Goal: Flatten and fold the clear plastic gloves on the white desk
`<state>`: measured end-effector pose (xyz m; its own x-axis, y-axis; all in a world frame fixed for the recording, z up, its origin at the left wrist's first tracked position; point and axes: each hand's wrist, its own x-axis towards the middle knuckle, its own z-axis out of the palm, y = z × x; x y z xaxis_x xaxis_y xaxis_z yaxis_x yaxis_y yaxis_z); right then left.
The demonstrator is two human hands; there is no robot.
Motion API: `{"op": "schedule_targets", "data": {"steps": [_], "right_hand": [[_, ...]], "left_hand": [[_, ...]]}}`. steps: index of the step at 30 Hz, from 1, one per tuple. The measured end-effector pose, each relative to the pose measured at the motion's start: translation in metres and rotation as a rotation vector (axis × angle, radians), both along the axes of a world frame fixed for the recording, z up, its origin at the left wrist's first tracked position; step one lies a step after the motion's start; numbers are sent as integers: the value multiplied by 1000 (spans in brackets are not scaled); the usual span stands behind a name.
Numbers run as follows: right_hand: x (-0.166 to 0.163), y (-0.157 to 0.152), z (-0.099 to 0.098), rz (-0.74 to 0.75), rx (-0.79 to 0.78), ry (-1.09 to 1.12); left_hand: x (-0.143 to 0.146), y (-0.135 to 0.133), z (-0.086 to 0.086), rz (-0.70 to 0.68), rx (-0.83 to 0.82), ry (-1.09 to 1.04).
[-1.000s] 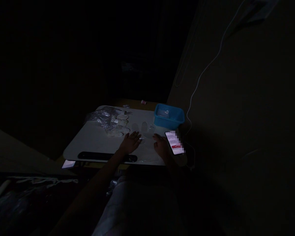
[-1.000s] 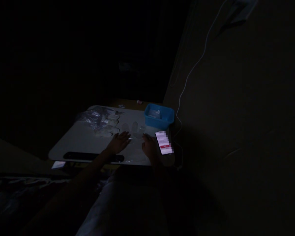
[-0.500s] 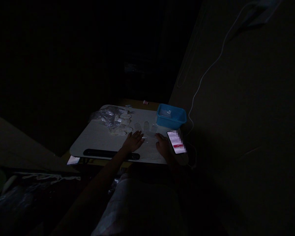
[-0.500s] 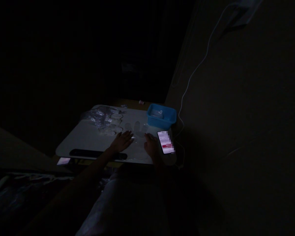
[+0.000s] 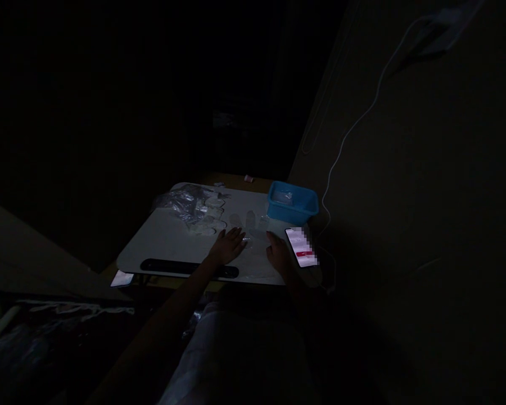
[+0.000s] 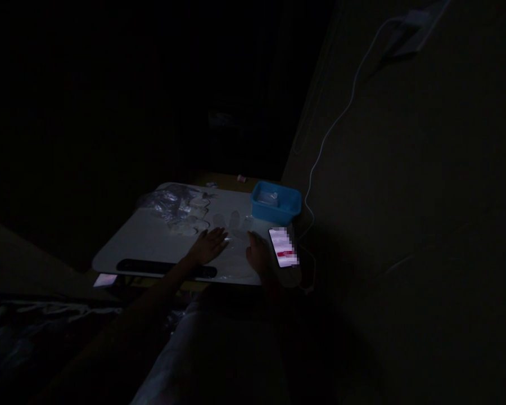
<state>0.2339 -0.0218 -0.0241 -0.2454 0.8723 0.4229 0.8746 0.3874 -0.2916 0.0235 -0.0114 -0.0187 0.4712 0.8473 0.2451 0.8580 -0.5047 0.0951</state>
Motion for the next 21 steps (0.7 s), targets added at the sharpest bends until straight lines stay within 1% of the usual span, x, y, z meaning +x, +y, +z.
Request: {"op": "schedule_targets", "data": {"steps": [9,15,21], "right_hand": [[0,2,-4,2,-14,54],[-1,-1,0,-14,-27,40],[-1,-1,1,11,-14,31]], "left_hand": [[0,-1,2,0,-15,-22],[0,-1,4,9,-39,-20],[0,-1,4,6,-24,-5]]}}
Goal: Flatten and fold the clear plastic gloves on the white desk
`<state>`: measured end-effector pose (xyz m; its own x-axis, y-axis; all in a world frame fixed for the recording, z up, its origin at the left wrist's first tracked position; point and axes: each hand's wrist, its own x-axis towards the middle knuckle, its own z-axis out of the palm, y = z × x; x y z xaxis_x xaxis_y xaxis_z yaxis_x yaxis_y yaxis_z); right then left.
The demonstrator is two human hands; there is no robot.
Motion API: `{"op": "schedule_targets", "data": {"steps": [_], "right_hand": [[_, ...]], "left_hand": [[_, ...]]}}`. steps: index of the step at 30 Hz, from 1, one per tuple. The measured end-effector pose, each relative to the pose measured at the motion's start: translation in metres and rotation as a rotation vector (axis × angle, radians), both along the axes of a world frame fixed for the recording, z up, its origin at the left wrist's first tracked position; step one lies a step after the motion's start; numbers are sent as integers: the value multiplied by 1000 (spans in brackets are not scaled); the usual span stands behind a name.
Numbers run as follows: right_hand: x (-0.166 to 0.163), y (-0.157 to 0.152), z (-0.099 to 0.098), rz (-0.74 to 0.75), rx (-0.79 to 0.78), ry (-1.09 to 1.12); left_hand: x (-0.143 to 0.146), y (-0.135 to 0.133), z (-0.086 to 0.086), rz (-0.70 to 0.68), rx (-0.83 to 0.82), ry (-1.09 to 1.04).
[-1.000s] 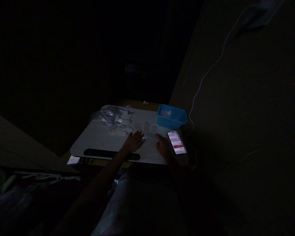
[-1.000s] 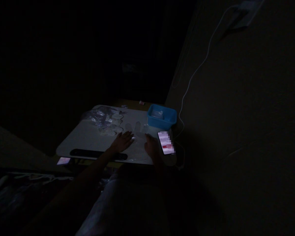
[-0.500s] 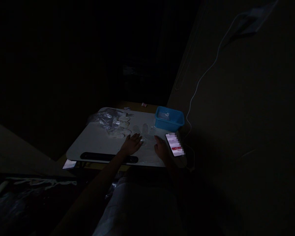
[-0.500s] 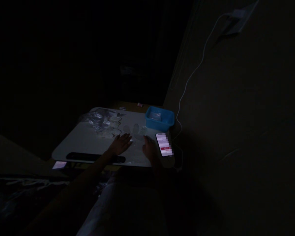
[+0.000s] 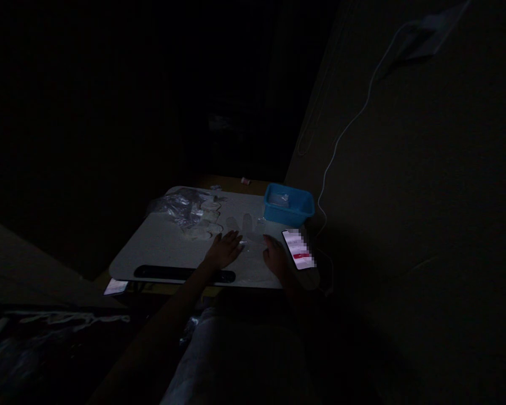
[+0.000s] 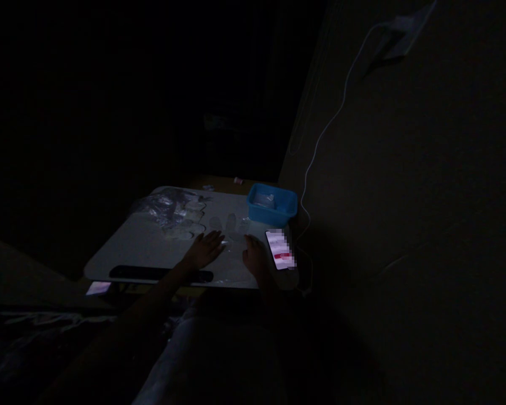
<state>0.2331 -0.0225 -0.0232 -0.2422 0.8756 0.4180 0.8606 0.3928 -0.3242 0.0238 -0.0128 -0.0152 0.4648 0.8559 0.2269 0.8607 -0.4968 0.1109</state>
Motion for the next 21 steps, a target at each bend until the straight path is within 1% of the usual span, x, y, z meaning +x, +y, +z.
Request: {"op": "schedule_targets", "data": {"steps": [10,13,17,21], "right_hand": [[2,2,-4,-12,4,49],[1,2,-4,-19,-18,45],[0,2,-3,-15,-23,43],[-1,3,-3,-25,-21,36]], "left_hand": [[-1,0,0,-11,15,-54],[-3,2,1,-21,14,-101],[-8,7,3,-37,-28,-182],[-5,11,8,2,-58,-137]]}}
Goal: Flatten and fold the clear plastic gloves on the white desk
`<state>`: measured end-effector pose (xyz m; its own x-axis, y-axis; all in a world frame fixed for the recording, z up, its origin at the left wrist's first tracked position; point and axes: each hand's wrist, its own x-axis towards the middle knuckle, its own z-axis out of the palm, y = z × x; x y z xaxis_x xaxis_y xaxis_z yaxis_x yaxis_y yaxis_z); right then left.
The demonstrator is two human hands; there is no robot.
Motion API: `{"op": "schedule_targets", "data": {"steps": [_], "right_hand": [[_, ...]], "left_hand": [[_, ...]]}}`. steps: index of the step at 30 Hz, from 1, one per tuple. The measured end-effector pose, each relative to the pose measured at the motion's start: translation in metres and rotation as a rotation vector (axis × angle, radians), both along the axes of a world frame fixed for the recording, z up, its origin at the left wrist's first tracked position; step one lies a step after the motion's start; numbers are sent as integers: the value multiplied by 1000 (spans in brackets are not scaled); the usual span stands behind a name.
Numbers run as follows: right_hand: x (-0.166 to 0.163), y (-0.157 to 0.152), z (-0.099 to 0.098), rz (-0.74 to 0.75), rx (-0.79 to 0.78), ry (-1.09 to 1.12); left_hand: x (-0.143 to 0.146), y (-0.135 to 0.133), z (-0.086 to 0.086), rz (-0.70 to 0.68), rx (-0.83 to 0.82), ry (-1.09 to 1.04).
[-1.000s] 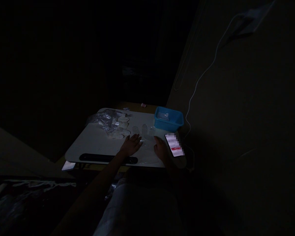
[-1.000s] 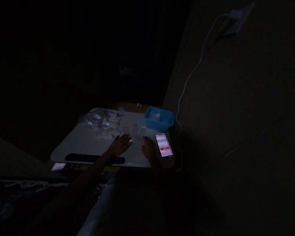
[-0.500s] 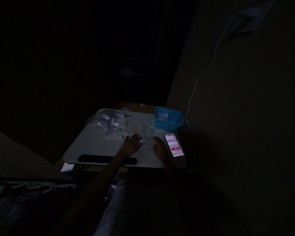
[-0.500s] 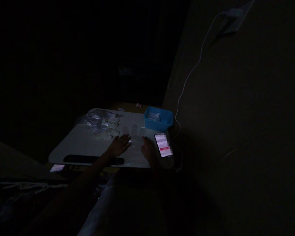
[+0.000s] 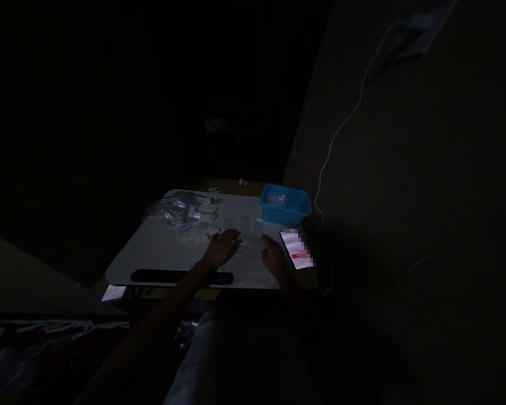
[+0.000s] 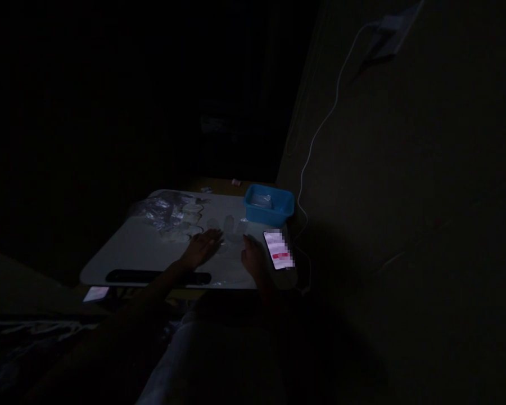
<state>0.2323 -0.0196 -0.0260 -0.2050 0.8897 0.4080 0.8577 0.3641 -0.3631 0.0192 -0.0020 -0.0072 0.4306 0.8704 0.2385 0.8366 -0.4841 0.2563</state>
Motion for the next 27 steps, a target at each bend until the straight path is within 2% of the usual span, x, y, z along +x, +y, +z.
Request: {"op": "schedule_targets", "data": {"steps": [5,8,11,15,19,27], "right_hand": [[0,0,0,3,4,-14],[1,0,0,9,2,-30],[1,1,1,12,-19,-39],[0,1,3,0,-27,-47],[-1,-1,5,-13,-21,-67],[0,-1,3,-21,-17,-71]], "left_hand": [[33,-3,6,-76,-6,115],[55,-8,5,-115,-18,153],[65,-12,2,-114,-33,215],[61,-13,1,-85,-29,280],[51,-12,6,-10,-55,290],[48,-13,15,-16,-108,281]]}}
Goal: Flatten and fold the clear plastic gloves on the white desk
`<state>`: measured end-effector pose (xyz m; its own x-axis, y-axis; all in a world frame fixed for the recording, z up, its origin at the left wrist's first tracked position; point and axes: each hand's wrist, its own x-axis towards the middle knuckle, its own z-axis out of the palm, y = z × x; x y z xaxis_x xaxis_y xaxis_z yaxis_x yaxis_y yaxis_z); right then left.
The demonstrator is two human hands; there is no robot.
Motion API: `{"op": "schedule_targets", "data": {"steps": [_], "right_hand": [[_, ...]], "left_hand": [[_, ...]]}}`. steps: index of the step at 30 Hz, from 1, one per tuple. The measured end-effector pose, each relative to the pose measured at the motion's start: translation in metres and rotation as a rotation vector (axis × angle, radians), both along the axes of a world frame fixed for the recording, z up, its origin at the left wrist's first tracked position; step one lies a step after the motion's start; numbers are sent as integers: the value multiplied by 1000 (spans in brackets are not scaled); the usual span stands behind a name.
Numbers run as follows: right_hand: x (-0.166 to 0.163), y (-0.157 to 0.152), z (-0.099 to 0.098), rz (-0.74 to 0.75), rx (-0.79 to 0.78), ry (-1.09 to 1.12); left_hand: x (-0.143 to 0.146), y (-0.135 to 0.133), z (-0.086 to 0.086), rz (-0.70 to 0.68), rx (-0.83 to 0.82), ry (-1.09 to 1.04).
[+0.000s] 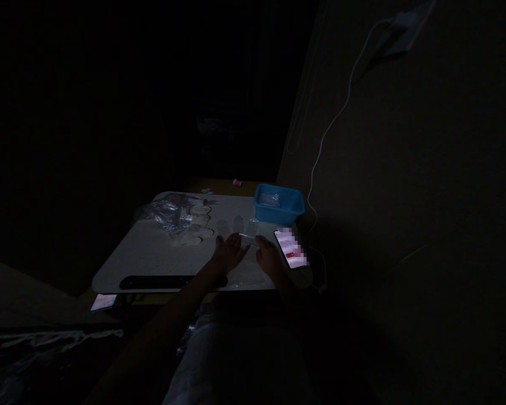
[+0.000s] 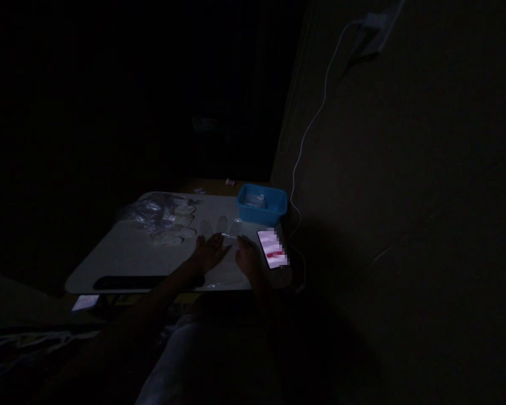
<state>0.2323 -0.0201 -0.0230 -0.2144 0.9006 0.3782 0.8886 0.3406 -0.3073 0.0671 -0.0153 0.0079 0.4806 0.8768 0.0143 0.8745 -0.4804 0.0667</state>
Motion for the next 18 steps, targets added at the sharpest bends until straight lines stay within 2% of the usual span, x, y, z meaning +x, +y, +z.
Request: {"op": "schedule_targets", "data": {"steps": [5,8,11,18], "right_hand": [[0,-2,2,-32,44,-51],[-3,-3,4,-18,73,-134],[-7,-2,3,-68,96,-198],[-8,0,-1,-86,43,-267]], "left_hand": [[-1,2,-3,-13,3,20],[1,3,-6,24,1,5],[2,5,-7,59,1,-9],[0,6,-5,57,10,-39]]}}
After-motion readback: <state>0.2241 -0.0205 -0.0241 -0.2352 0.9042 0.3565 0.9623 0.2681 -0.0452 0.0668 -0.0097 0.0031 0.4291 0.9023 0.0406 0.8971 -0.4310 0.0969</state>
